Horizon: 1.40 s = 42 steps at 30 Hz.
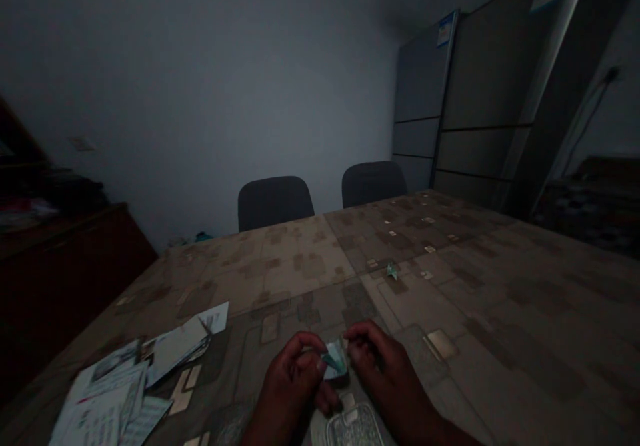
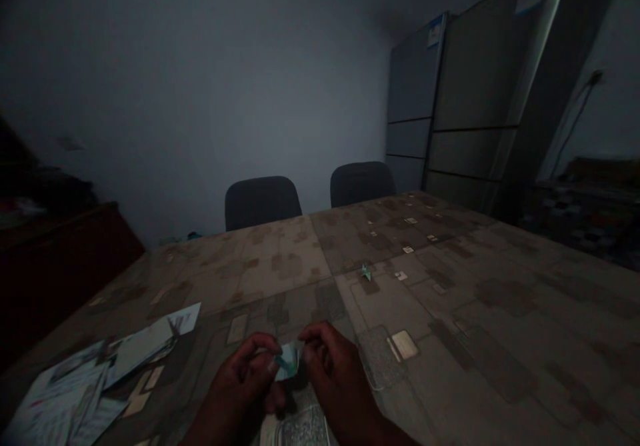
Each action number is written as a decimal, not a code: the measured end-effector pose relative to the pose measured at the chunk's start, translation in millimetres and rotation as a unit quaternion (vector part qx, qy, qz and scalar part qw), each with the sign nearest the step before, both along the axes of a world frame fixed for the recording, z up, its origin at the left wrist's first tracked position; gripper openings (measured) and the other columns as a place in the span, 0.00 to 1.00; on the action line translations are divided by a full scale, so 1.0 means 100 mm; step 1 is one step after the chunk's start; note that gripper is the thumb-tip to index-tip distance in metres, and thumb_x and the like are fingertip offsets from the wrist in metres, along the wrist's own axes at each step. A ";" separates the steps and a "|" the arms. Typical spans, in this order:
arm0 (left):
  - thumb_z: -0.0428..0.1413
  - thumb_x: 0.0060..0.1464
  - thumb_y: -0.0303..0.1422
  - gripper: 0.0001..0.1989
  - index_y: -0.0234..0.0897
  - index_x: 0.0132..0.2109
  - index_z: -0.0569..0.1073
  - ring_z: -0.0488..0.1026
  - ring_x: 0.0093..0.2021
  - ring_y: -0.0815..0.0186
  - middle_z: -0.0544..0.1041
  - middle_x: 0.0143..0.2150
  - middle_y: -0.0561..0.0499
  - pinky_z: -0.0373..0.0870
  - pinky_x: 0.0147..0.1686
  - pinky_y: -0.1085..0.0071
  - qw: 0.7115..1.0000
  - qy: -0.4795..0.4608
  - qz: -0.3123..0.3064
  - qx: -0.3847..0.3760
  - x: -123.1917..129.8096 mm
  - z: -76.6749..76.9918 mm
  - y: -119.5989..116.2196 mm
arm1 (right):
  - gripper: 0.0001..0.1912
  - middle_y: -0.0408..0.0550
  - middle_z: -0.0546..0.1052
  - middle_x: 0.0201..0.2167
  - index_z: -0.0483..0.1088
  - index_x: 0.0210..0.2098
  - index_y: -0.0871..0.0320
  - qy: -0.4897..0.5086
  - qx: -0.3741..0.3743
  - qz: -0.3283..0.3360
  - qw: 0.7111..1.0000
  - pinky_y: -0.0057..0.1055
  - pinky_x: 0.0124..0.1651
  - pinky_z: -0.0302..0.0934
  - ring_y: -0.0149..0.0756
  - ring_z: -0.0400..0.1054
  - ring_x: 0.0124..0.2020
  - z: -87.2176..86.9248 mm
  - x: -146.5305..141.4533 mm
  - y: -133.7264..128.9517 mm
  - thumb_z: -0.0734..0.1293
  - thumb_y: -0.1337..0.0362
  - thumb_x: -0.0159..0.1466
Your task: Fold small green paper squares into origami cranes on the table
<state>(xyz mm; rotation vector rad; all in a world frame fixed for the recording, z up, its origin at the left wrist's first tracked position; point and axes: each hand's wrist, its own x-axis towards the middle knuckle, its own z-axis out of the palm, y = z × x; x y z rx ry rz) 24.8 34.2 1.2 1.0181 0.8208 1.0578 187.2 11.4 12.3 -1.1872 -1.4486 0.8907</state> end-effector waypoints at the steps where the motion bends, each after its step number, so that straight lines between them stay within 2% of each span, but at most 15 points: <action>1: 0.66 0.47 0.41 0.16 0.37 0.34 0.69 0.72 0.15 0.70 0.77 0.16 0.55 0.64 0.16 0.80 1.000 0.003 0.000 0.002 0.00 0.00 -0.01 | 0.08 0.44 0.71 0.30 0.68 0.41 0.57 0.022 -0.022 0.007 0.999 0.29 0.34 0.59 0.35 0.66 0.32 0.00 -0.01 0.00 0.60 0.62 0.64; 5: 0.65 0.47 0.43 0.16 0.36 0.33 0.71 0.73 0.15 0.70 0.77 0.16 0.54 0.63 0.17 0.81 1.000 0.014 -0.009 0.015 0.00 0.02 -0.03 | 0.11 0.42 0.70 0.29 0.65 0.43 0.58 0.069 -0.078 0.037 0.994 0.29 0.32 0.58 0.33 0.65 0.29 0.00 -0.03 0.01 0.64 0.64 0.60; 12: 0.65 0.49 0.40 0.14 0.36 0.33 0.71 0.75 0.17 0.69 0.78 0.20 0.53 0.65 0.18 0.79 0.999 0.011 -0.030 0.017 -0.04 -0.02 0.01 | 0.10 0.42 0.68 0.28 0.67 0.39 0.59 0.107 -0.080 0.053 0.990 0.29 0.34 0.57 0.34 0.63 0.31 0.00 -0.02 0.01 0.62 0.59 0.63; 16: 0.63 0.50 0.40 0.13 0.36 0.33 0.72 0.74 0.19 0.68 0.77 0.19 0.52 0.66 0.20 0.77 0.999 0.025 -0.033 0.032 -0.05 -0.04 0.01 | 0.07 0.42 0.68 0.28 0.68 0.39 0.58 0.103 -0.078 0.051 0.990 0.29 0.33 0.56 0.33 0.63 0.30 -0.05 -0.02 0.02 0.64 0.63 0.61; 20: 0.63 0.50 0.40 0.13 0.35 0.33 0.72 0.73 0.18 0.68 0.78 0.18 0.50 0.65 0.19 0.77 0.998 0.054 -0.022 0.038 -0.03 -0.01 -0.01 | 0.08 0.40 0.68 0.27 0.67 0.38 0.57 0.110 -0.084 0.042 0.989 0.28 0.32 0.56 0.32 0.63 0.29 -0.07 -0.04 0.03 0.65 0.68 0.58; 23: 0.64 0.49 0.36 0.11 0.37 0.35 0.72 0.73 0.18 0.69 0.78 0.20 0.52 0.65 0.20 0.77 0.998 0.047 -0.006 0.032 -0.01 0.01 -0.03 | 0.07 0.40 0.67 0.27 0.66 0.36 0.57 0.111 -0.079 0.030 0.990 0.27 0.31 0.56 0.31 0.62 0.28 -0.04 -0.04 0.03 0.65 0.69 0.57; 27: 0.67 0.42 0.31 0.12 0.37 0.33 0.72 0.71 0.19 0.72 0.74 0.20 0.57 0.63 0.21 0.79 0.999 0.036 0.015 0.034 0.02 0.03 -0.06 | 0.05 0.40 0.67 0.26 0.66 0.34 0.57 0.059 -0.054 0.005 0.997 0.26 0.30 0.56 0.31 0.62 0.27 0.01 -0.04 0.00 0.63 0.71 0.58; 30: 0.67 0.43 0.31 0.11 0.36 0.32 0.72 0.71 0.20 0.71 0.73 0.19 0.57 0.62 0.21 0.80 0.997 0.050 0.040 0.032 0.03 0.06 -0.07 | 0.06 0.40 0.68 0.26 0.65 0.35 0.57 0.023 -0.030 -0.002 0.999 0.26 0.30 0.57 0.31 0.63 0.27 0.02 -0.05 -0.02 0.63 0.72 0.58; 34: 0.67 0.43 0.33 0.11 0.35 0.29 0.72 0.73 0.20 0.69 0.74 0.20 0.55 0.64 0.20 0.78 0.997 0.045 0.056 0.022 0.04 0.09 -0.07 | 0.08 0.41 0.69 0.27 0.65 0.37 0.57 0.011 -0.016 0.002 1.000 0.27 0.31 0.59 0.32 0.64 0.28 0.01 -0.06 -0.04 0.63 0.72 0.57; 39: 0.67 0.42 0.35 0.13 0.36 0.28 0.71 0.74 0.20 0.67 0.74 0.21 0.55 0.65 0.20 0.77 0.998 0.042 0.046 -0.002 0.03 0.07 -0.05 | 0.08 0.41 0.68 0.28 0.65 0.39 0.57 0.038 -0.036 0.024 0.998 0.27 0.31 0.59 0.32 0.64 0.29 0.01 -0.07 -0.05 0.63 0.70 0.59; 42: 0.67 0.42 0.33 0.12 0.36 0.27 0.71 0.73 0.19 0.69 0.74 0.21 0.56 0.65 0.19 0.77 0.997 0.048 0.058 0.006 0.04 0.08 -0.05 | 0.13 0.39 0.67 0.28 0.63 0.42 0.56 0.050 -0.055 0.048 0.996 0.26 0.30 0.58 0.30 0.63 0.28 -0.02 -0.09 -0.05 0.64 0.72 0.57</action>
